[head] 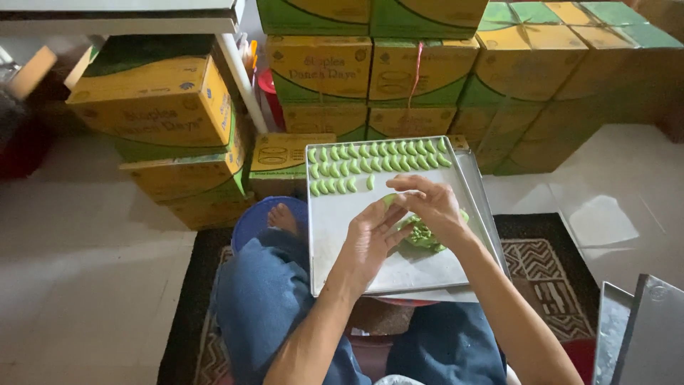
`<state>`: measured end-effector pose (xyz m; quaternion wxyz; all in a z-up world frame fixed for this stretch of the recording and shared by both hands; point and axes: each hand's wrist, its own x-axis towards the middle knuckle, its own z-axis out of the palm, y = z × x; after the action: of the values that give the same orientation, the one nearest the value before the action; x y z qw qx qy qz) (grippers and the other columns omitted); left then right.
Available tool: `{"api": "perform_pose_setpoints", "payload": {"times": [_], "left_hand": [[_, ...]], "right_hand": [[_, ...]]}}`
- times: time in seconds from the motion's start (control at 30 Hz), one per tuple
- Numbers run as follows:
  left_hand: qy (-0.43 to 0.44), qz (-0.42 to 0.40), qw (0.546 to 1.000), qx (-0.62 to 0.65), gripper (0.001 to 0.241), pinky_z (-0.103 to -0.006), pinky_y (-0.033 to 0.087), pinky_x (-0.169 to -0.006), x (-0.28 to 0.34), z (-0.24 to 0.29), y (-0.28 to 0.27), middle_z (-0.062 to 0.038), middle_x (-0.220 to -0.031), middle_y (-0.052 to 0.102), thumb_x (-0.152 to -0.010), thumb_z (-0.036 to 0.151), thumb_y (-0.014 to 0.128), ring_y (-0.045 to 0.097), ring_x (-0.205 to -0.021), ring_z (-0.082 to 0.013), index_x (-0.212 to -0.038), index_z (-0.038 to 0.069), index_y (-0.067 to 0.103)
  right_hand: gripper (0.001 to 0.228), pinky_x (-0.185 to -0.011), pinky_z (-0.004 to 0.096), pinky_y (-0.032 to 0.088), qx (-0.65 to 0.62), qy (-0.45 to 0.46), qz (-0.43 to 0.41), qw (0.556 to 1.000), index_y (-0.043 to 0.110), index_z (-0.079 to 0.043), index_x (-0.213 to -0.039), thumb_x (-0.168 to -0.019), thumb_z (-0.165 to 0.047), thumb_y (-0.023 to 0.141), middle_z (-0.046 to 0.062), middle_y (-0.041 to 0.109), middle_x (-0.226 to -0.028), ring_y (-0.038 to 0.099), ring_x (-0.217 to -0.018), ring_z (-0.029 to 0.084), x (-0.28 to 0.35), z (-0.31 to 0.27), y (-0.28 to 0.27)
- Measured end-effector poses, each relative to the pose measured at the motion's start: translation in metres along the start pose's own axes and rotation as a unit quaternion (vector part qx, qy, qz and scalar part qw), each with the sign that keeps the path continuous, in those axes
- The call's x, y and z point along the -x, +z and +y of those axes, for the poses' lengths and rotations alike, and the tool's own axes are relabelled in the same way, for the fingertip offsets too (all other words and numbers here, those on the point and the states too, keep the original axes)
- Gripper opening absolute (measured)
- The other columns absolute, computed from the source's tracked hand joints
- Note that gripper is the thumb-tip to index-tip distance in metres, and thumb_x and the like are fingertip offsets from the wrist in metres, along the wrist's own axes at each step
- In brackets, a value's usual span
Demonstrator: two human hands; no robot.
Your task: Shaping small pieces of green pastry dough into crescent shapes and arranging them in rows on a metal tray.
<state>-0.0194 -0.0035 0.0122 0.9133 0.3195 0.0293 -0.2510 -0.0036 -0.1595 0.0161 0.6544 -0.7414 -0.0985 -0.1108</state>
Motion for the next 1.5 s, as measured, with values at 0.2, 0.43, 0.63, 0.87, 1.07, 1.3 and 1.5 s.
{"api": "perform_pose_setpoints", "payload": {"times": [0.2,0.43,0.63,0.87,1.07,1.3,1.5], "left_hand": [[-0.013,0.002,1.0,0.0,0.045,-0.0559,0.041,-0.118,0.014,0.011,0.015,-0.018,-0.15,0.053,-0.093,0.031,0.069,0.04,-0.149,-0.0361,-0.13,0.009,0.061],[-0.029,-0.005,1.0,-0.01,0.05,-0.0552,0.044,-0.115,0.006,0.004,0.004,-0.019,-0.149,0.052,-0.092,0.04,0.071,0.04,-0.149,-0.0366,-0.131,0.01,0.063],[-0.003,0.001,1.0,-0.019,0.047,-0.0513,0.046,-0.115,-0.003,-0.001,-0.002,-0.013,-0.138,0.059,-0.092,0.034,0.072,0.046,-0.144,-0.0312,-0.131,0.01,0.06],[0.012,-0.01,0.999,-0.046,0.065,-0.051,0.048,-0.111,-0.003,-0.008,-0.01,-0.014,-0.138,0.058,-0.091,0.025,0.075,0.05,-0.134,-0.0296,-0.148,0.007,0.049],[-0.006,0.007,0.998,-0.059,0.05,-0.0433,0.058,-0.1,-0.02,-0.028,-0.031,-0.008,-0.127,0.07,-0.089,0.016,0.076,0.065,-0.112,-0.0187,-0.137,0.013,0.06],[-0.018,0.035,0.998,-0.041,0.043,-0.0438,0.061,-0.098,-0.018,-0.027,-0.032,-0.012,-0.122,0.072,-0.09,0.008,0.073,0.071,-0.107,-0.0227,-0.132,0.011,0.065],[-0.003,0.035,0.999,-0.035,0.039,-0.0436,0.063,-0.095,-0.02,-0.031,-0.034,-0.013,-0.118,0.073,-0.091,0.007,0.073,0.072,-0.103,-0.023,-0.13,0.009,0.067]], "right_hand": [[0.019,-0.094,0.035,0.051,0.019,-0.039,-0.014,0.999,0.083,-0.009,-0.103,-0.085,-0.005,0.079,0.011,0.077,-0.111,0.064,-0.108,0.018,-0.003,0.007,-0.001],[0.017,-0.091,0.033,0.05,0.02,-0.035,-0.015,0.999,0.083,-0.009,-0.102,-0.086,-0.004,0.078,0.009,0.077,-0.109,0.063,-0.106,0.017,-0.003,0.01,-0.001],[0.019,-0.082,0.029,0.05,0.035,-0.03,-0.027,0.999,0.082,-0.012,-0.106,-0.089,-0.008,0.077,0.007,0.077,-0.11,0.063,-0.087,0.012,-0.008,0.007,-0.001],[0.015,-0.082,0.03,0.047,0.118,-0.097,-0.047,0.987,0.082,-0.016,-0.102,-0.089,-0.011,0.079,0.007,0.077,-0.109,0.063,-0.091,0.016,-0.047,0.015,-0.006],[0.013,-0.095,0.041,0.048,0.215,-0.107,-0.112,0.964,0.082,-0.021,-0.099,-0.088,-0.015,0.081,0.009,0.076,-0.114,0.067,-0.107,0.028,-0.09,0.038,0.001],[0.011,-0.104,0.054,0.045,0.346,-0.07,-0.177,0.919,0.082,-0.031,-0.099,-0.088,-0.032,0.079,0.009,0.063,-0.142,0.053,-0.124,0.044,-0.118,0.07,0.013],[0.015,-0.105,0.055,0.044,0.365,-0.089,-0.184,0.908,0.081,-0.027,-0.101,-0.088,-0.033,0.079,0.009,0.063,-0.137,0.054,-0.119,0.045,-0.127,0.084,0.013]]}}
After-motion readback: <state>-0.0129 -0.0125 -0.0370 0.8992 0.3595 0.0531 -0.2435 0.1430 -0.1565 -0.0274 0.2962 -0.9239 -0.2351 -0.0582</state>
